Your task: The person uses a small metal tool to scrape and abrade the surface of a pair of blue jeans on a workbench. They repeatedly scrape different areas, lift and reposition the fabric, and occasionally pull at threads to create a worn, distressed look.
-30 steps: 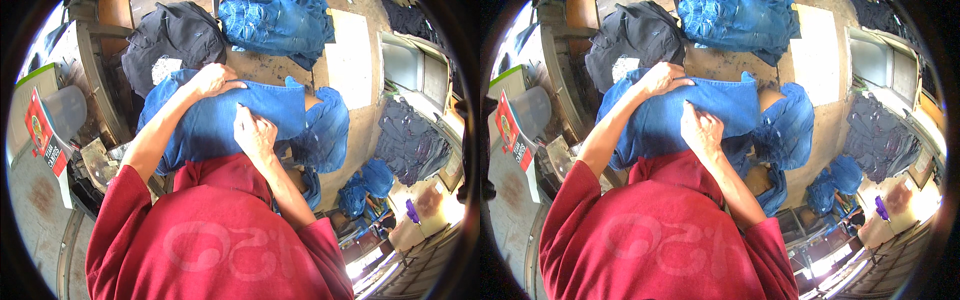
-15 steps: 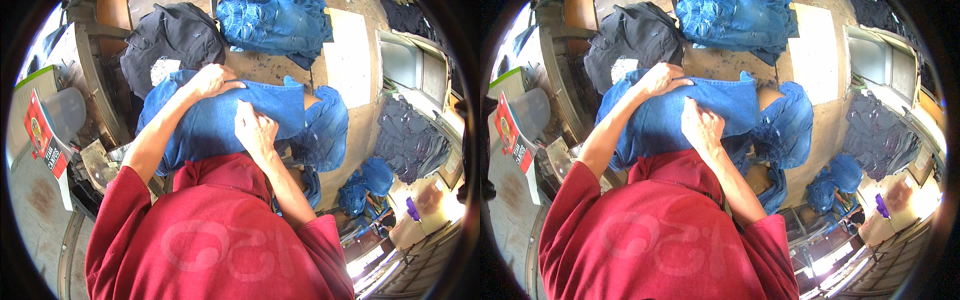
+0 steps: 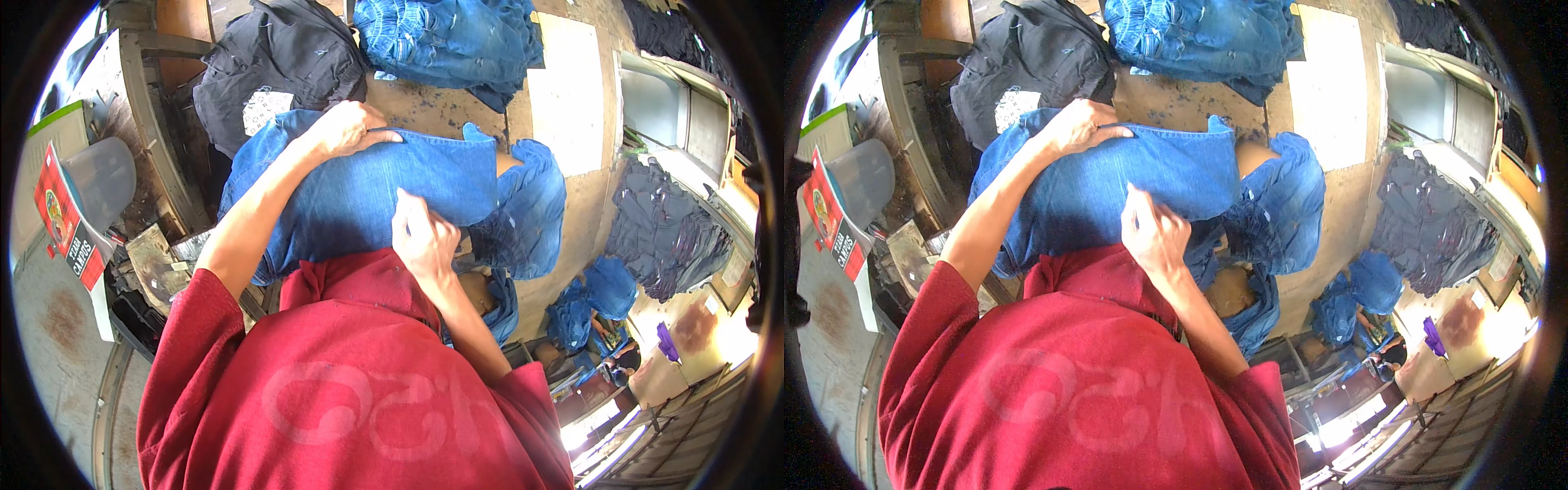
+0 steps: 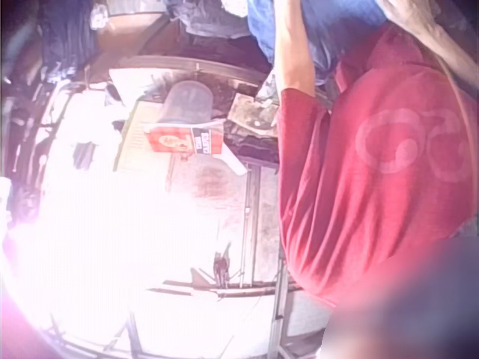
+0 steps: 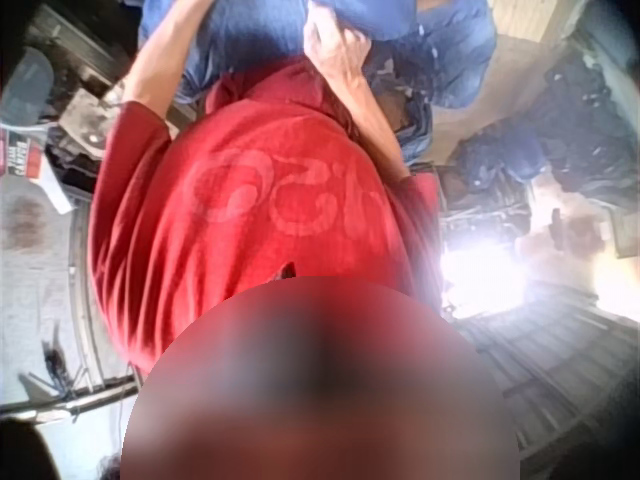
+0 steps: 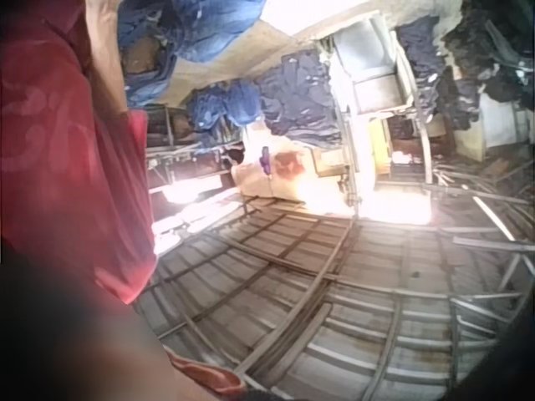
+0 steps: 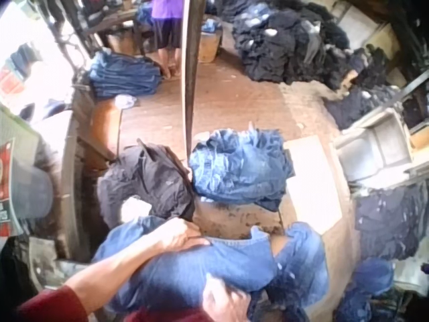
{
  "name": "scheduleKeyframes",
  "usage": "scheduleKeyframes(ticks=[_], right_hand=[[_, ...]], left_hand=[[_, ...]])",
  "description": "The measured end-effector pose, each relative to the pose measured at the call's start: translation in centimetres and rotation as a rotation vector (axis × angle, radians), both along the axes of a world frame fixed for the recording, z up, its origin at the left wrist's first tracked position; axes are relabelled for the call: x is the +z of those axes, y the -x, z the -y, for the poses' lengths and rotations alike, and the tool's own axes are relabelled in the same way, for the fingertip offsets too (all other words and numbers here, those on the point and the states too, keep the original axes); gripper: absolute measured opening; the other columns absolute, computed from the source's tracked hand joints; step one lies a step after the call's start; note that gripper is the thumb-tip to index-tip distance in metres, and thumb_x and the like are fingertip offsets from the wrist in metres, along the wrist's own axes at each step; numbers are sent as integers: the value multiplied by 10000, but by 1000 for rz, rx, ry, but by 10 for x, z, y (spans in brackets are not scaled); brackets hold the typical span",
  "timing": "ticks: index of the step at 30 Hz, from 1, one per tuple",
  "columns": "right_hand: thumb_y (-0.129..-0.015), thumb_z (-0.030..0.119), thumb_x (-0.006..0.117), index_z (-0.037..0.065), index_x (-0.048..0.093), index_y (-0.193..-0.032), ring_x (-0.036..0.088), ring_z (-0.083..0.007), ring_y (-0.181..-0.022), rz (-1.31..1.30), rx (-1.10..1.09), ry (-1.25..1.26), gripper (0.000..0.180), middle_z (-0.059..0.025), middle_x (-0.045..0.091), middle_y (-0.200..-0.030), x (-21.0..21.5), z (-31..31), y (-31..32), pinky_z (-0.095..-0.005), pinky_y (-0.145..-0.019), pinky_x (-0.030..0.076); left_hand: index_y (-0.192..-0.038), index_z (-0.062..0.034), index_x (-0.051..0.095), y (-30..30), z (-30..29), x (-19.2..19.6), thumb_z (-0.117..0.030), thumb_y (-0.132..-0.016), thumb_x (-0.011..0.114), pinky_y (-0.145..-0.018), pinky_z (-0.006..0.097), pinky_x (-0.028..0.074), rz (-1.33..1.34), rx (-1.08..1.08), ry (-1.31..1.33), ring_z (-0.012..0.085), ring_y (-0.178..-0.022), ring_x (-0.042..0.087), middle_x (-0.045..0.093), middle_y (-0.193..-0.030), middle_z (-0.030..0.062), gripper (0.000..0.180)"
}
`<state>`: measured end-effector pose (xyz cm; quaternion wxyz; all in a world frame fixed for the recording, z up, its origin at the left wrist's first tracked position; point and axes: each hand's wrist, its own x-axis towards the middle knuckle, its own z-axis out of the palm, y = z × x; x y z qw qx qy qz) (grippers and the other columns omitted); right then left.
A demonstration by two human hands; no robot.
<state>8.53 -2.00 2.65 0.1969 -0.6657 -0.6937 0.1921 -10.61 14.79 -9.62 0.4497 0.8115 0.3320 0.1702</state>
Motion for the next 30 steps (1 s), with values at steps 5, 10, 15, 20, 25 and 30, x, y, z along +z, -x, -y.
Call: scheduleKeyframes(ticks=[5, 10, 15, 20, 25, 30], right_hand=[[-963, 139, 740, 142, 725, -1094, 716, -251, -545, 129, 87, -21, 132, -55, 710, -657, -24, -36, 7, -400, -513, 563], [-935, 126, 749, 136, 757, -1121, 704, -225, -543, 138, 98, 6, 186, -45, 713, -670, -13, -14, 3, -377, -525, 566], [-917, 119, 745, 114, 772, -1142, 669, -201, -548, 149, 84, -3, 227, -17, 689, -673, 7, 26, -5, -356, -546, 559], [-907, 55, 768, 112, 775, -1074, 629, -192, -488, 45, 70, -62, 176, -16, 630, -599, 0, 26, 8, -342, -501, 519], [-911, 73, 761, 115, 773, -1071, 618, -182, -497, 79, 92, -130, 165, -1, 639, -609, -16, 10, 30, -330, -511, 519], [-911, 75, 764, 120, 762, -1017, 624, -185, -488, 68, 101, -133, 116, -18, 661, -621, -14, 14, 31, -338, -496, 516]], left_hand=[[-813, 6, 709, 0, -3, 2, -454, -1015, 730, -690, 487, 541, -9, -7, -54, 424, -748, 686, 663, -771, 174, 503], [-816, 3, 723, 0, -1, -3, -453, -1016, 727, -689, 485, 544, 9, -2, -39, 419, -746, 688, 663, -767, 169, 498], [-831, -9, 728, -1, -1, -9, -451, -1020, 721, -702, 485, 560, 2, -9, -79, 414, -755, 694, 665, -774, 162, 481], [-832, -23, 701, -1, -4, -8, -478, -1028, 698, -709, 483, 582, -27, -74, -148, 414, -769, 707, 670, -795, 156, 495], [-821, -34, 685, -1, -3, -4, -504, -1033, 676, -718, 473, 606, -18, -58, -224, 408, -789, 717, 681, -798, 143, 516], [-812, -40, 673, -2, -1, -4, -498, -1030, 684, -715, 464, 607, 14, -46, -270, 394, -772, 716, 679, -797, 135, 508]])
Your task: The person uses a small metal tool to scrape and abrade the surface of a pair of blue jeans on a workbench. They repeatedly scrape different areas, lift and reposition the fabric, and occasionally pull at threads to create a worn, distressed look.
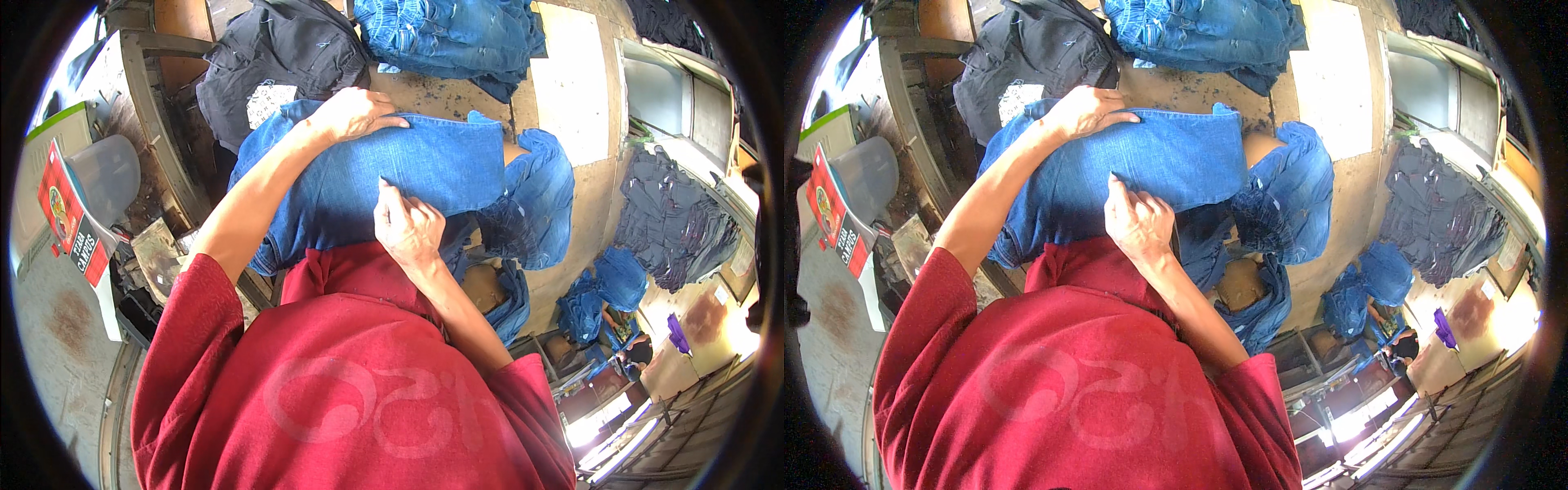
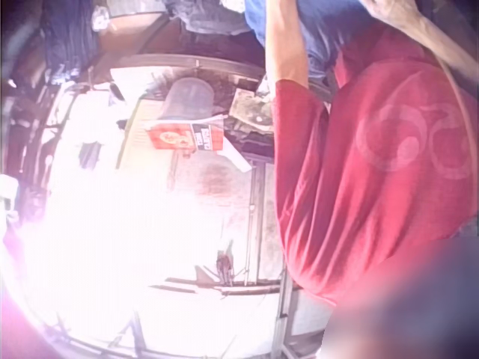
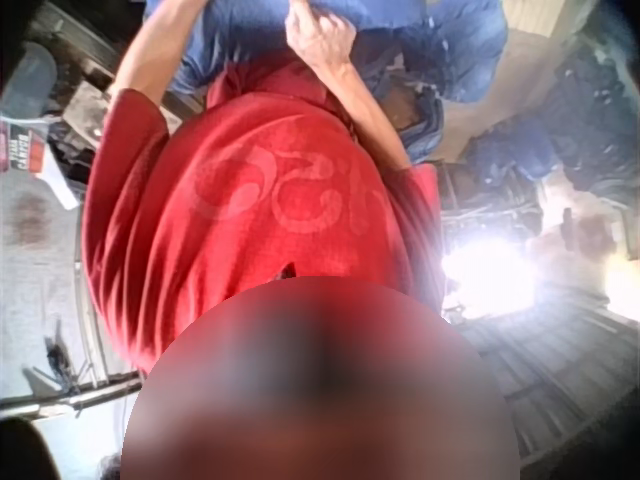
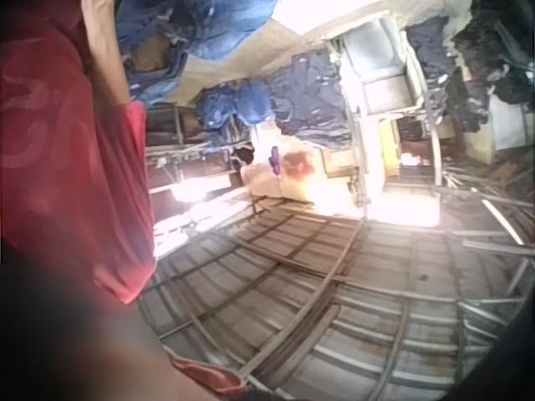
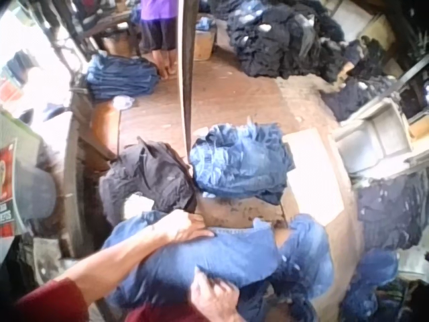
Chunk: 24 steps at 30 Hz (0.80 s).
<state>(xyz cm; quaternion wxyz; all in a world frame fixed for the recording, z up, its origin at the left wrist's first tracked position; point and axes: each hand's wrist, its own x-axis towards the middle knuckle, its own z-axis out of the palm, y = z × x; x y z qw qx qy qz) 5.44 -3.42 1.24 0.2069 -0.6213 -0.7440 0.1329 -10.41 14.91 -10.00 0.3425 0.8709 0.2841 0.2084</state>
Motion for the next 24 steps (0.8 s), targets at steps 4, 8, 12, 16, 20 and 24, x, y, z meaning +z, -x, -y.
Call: scheduleKeyframes(ticks=[4, 8, 12, 16, 20, 24], right_hand=[[-911, 78, 769, 122, 758, -1014, 633, -188, -486, -5, 2, 20, 112, -24, 679, -641, 13, 16, -7, -344, -485, 513], [-925, 73, 766, 122, 766, -1080, 628, -187, -477, -51, -45, 80, 163, -12, 660, -618, 7, 8, -7, -339, -476, 505], [-933, 79, 752, 114, 766, -1095, 642, -186, -490, 11, -11, 76, 166, -12, 674, -634, -3, -4, -3, -337, -485, 514], [-930, 79, 748, 118, 765, -1091, 646, -187, -493, 36, 3, 50, 167, -10, 667, -625, 3, 4, -3, -333, -492, 523], [-914, 88, 742, 107, 757, -1111, 652, -211, -506, 16, 1, 130, 198, -27, 683, -644, 14, 16, -8, -358, -499, 542], [-910, 93, 743, 103, 752, -1113, 652, -217, -509, -17, -37, 120, 204, -34, 677, -640, 8, 6, -6, -362, -499, 550]], left_hand=[[-809, -43, 673, 0, 0, -1, -510, -1037, 667, -714, 465, 607, 0, -4, 6, 389, -770, 717, 678, -808, 134, 520], [-809, -43, 672, 1, 1, -2, -517, -1042, 657, -716, 465, 606, -44, -6, 17, 388, -773, 717, 676, -812, 132, 528], [-803, -42, 668, 0, 1, -3, -519, -1042, 657, -710, 464, 605, -9, 13, -8, 391, -769, 716, 672, -808, 131, 533], [-794, -43, 662, -1, 1, -5, -520, -1038, 663, -703, 462, 604, 25, 30, -43, 393, -760, 714, 671, -798, 133, 536], [-795, -43, 663, 0, 2, -4, -520, -1035, 668, -707, 463, 604, -20, 24, -14, 393, -766, 715, 673, -785, 136, 534], [-804, -42, 667, -1, 1, -1, -523, -1036, 664, -713, 467, 606, -12, 10, 18, 394, -772, 717, 674, -781, 137, 534]])
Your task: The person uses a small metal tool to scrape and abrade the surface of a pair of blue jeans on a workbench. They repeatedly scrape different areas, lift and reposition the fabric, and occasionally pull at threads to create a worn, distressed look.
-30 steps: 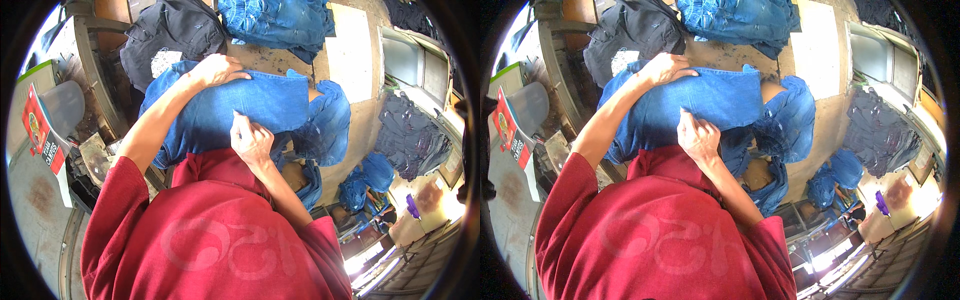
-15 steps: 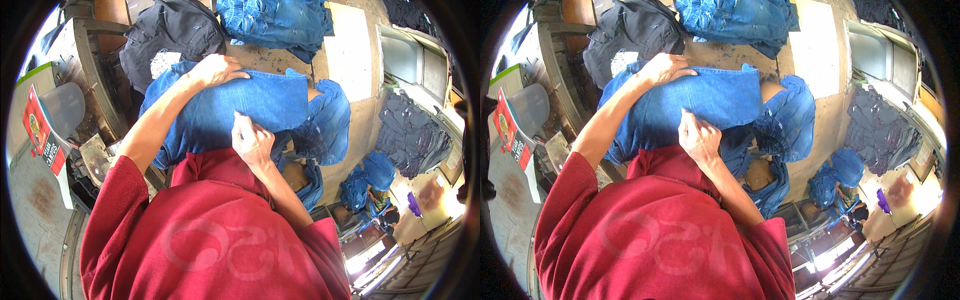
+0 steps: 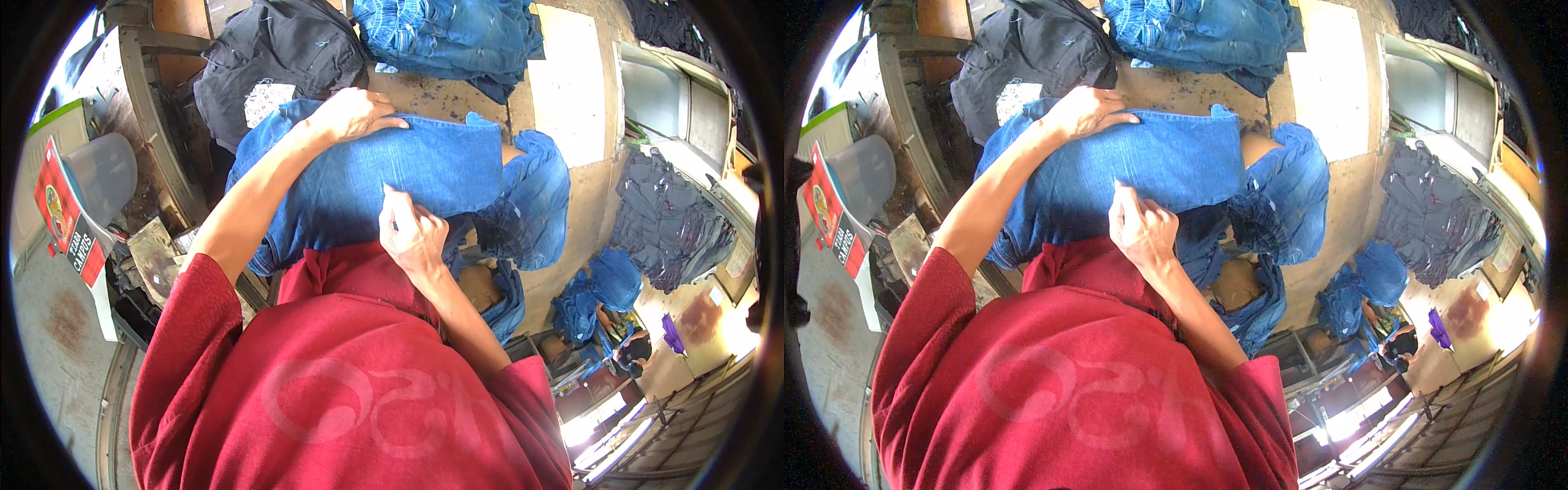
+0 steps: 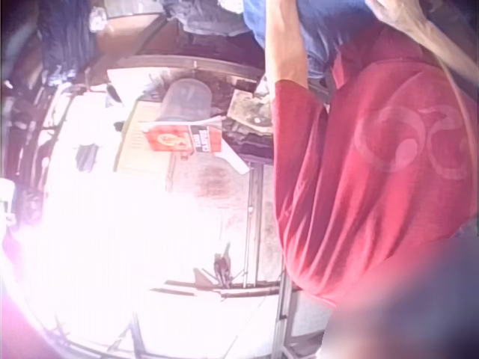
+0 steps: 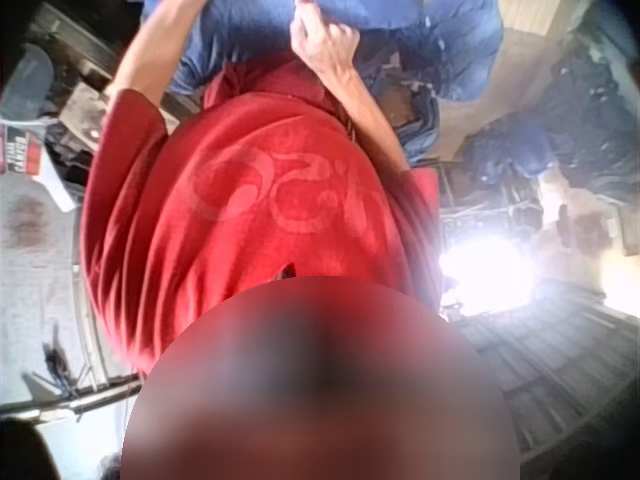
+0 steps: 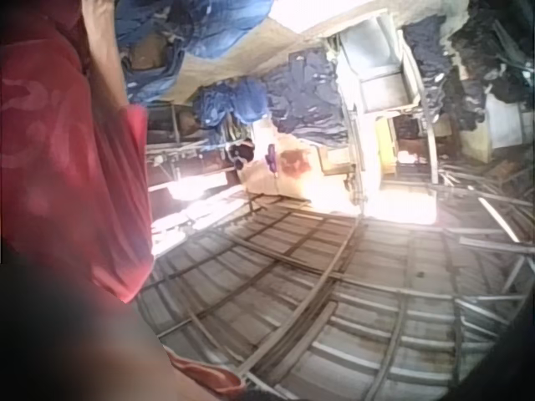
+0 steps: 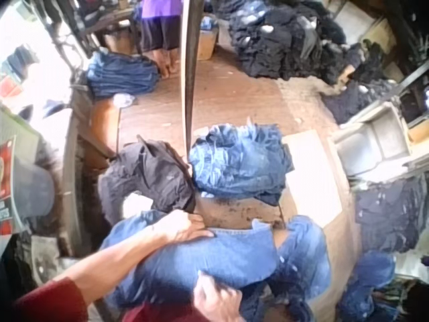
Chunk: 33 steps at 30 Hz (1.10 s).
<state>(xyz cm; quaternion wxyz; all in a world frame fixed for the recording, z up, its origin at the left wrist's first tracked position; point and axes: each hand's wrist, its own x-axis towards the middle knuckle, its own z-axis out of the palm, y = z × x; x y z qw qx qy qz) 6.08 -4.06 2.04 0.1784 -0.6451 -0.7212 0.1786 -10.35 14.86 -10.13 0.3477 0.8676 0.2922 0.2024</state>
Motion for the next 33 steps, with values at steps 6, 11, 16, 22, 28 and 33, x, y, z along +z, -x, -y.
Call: scheduleKeyframes(ticks=[6, 11, 16, 22, 28, 33], right_hand=[[-938, 75, 737, 90, 756, -1143, 681, -195, -530, 76, 50, -15, 207, -39, 727, -701, -7, -8, 3, -348, -509, 541], [-960, 98, 742, 101, 749, -1172, 687, -214, -527, 93, 61, 14, 212, -57, 719, -685, 9, 14, -2, -368, -502, 537], [-1031, 118, 694, 83, 668, -1273, 745, -267, -617, -113, -100, 226, 246, -97, 753, -757, 31, 23, -31, -412, -567, 561], [-1008, 119, 734, 72, 680, -1132, 719, -294, -948, -98, -126, -95, 143, -85, 737, -940, -4, -23, -75, -443, -840, 554], [-913, 215, 822, 151, 695, -938, 668, -202, -808, 103, 224, -221, 144, 39, 718, -872, -37, -40, -98, -390, -709, 480], [-914, 239, 821, 185, 695, -946, 661, -201, -758, 164, 330, -294, 141, 32, 710, -848, -37, -56, -127, -400, -680, 478]], left_hand=[[-815, -41, 682, 0, 0, -1, -540, -1038, 652, -727, 461, 613, -12, -4, 11, 391, -785, 724, 686, -797, 138, 547], [-828, -42, 697, 0, -1, 1, -543, -1035, 657, -743, 462, 618, -71, -11, 23, 393, -799, 731, 716, -849, 136, 544], [-1018, -59, 757, 9, -4, 35, -388, -1005, 747, -786, 470, 588, -27, 74, 39, 378, -839, 712, 703, -930, 125, 330], [-1285, -109, 691, 39, 74, 101, -294, -946, 796, -961, 435, 550, -148, 265, -148, 336, -1113, 650, 652, -1171, 117, 400], [-1436, -252, 703, 24, 157, 111, -313, -969, 757, -1251, 538, 379, -245, 170, -136, 361, -1451, 503, 568, -1516, 139, 474], [-1443, -261, 702, 16, 158, 105, -363, -990, 726, -1275, 531, 350, -277, 202, -130, 316, -1473, 499, 567, -1536, 109, 464]])
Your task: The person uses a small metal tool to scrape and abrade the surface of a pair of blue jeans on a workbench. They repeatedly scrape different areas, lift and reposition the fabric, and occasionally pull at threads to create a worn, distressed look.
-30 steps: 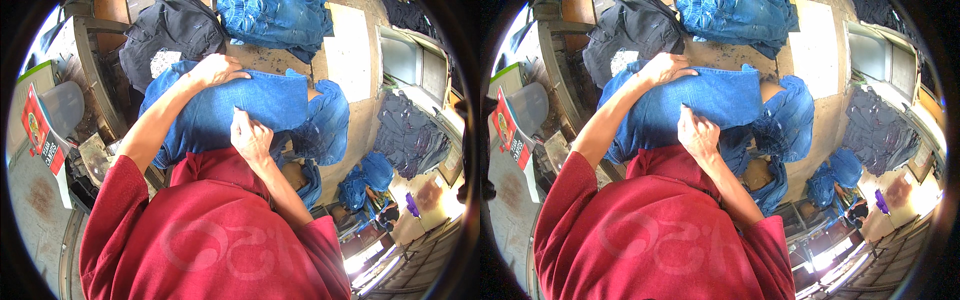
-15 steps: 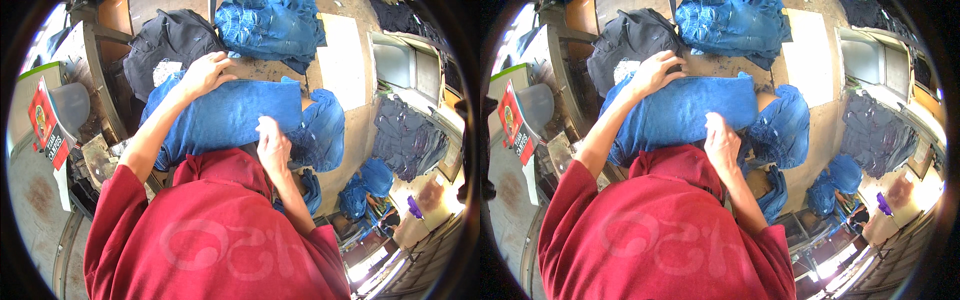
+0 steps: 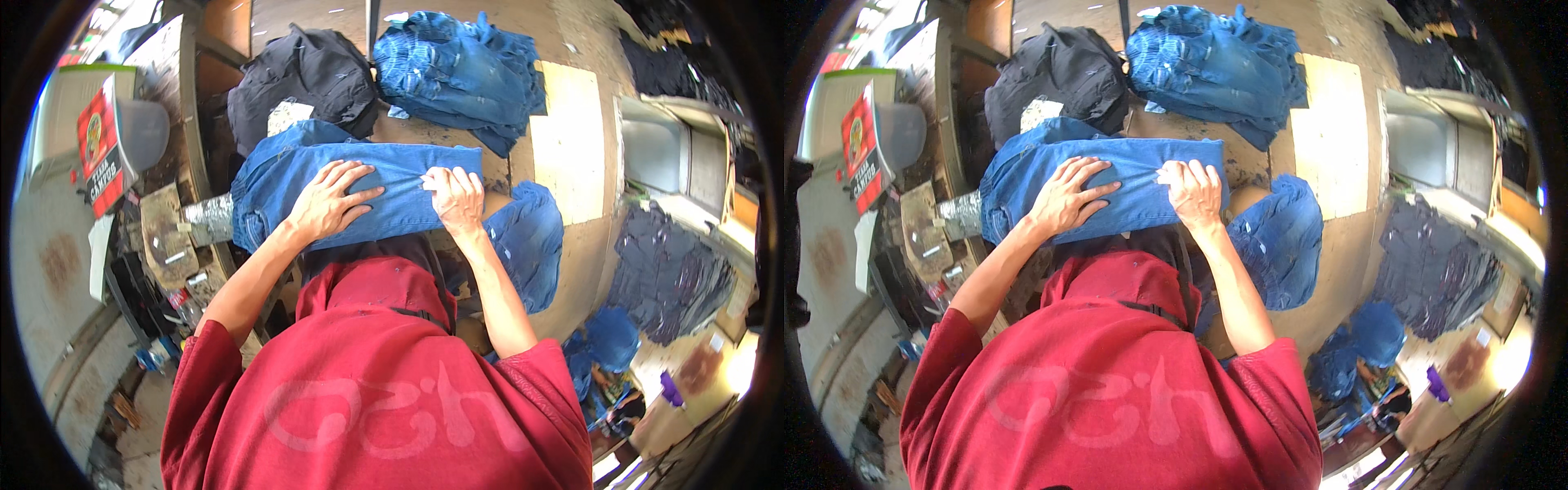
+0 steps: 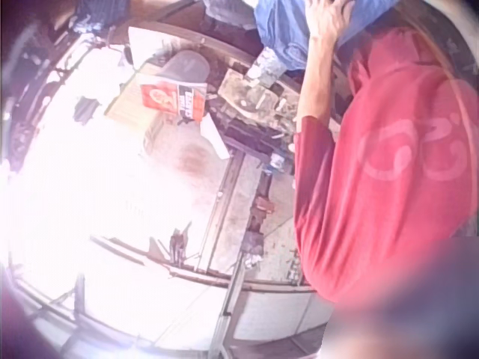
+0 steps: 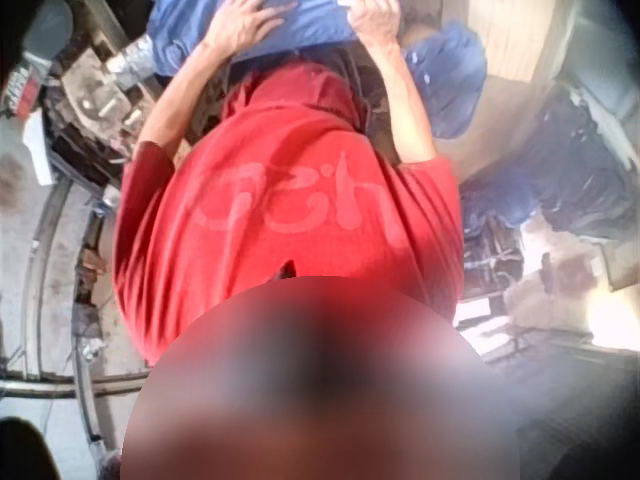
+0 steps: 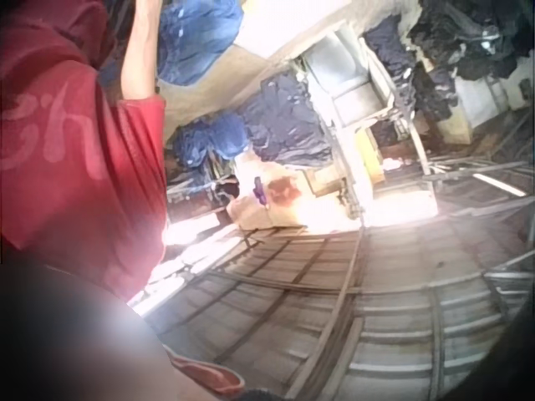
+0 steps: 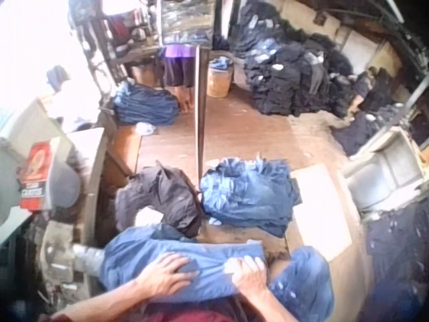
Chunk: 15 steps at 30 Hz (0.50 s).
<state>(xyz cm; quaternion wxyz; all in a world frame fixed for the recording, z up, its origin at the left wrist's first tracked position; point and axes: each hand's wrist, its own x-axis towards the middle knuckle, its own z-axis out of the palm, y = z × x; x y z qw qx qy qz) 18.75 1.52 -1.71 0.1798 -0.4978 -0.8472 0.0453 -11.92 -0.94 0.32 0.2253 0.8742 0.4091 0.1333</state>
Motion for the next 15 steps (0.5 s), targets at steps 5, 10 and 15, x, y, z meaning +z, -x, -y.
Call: scheduleKeyframes(ticks=[5, 10, 15], right_hand=[[-969, 212, 809, 140, 698, -1153, 736, -312, -773, -259, -169, 312, 227, -70, 771, -879, 8, -1, -6, -446, -695, 565], [-1114, 141, 638, 104, 573, -1533, 592, -137, -635, -456, -396, 560, 426, -79, 624, -734, 45, 13, -7, -325, -623, 509], [-1114, 94, 600, 96, 657, -1463, 658, -196, -681, -506, -161, 509, 353, -84, 674, -779, 80, 12, 80, -355, -665, 542]], left_hand=[[-1411, -208, 709, 26, 47, 23, -328, -929, 827, -1212, 540, 364, -26, 497, -78, 382, -1415, 525, 569, -1535, 145, 511], [-1456, -1, 598, 76, 107, 32, -552, -828, 903, -1165, 579, 371, -212, 1426, 85, 447, -1375, 491, 537, -1484, 225, 889], [-1123, -26, 706, 85, 108, 28, -269, -865, 890, -820, 498, 507, -85, 1179, -27, 386, -881, 650, 692, -967, 186, 400]])
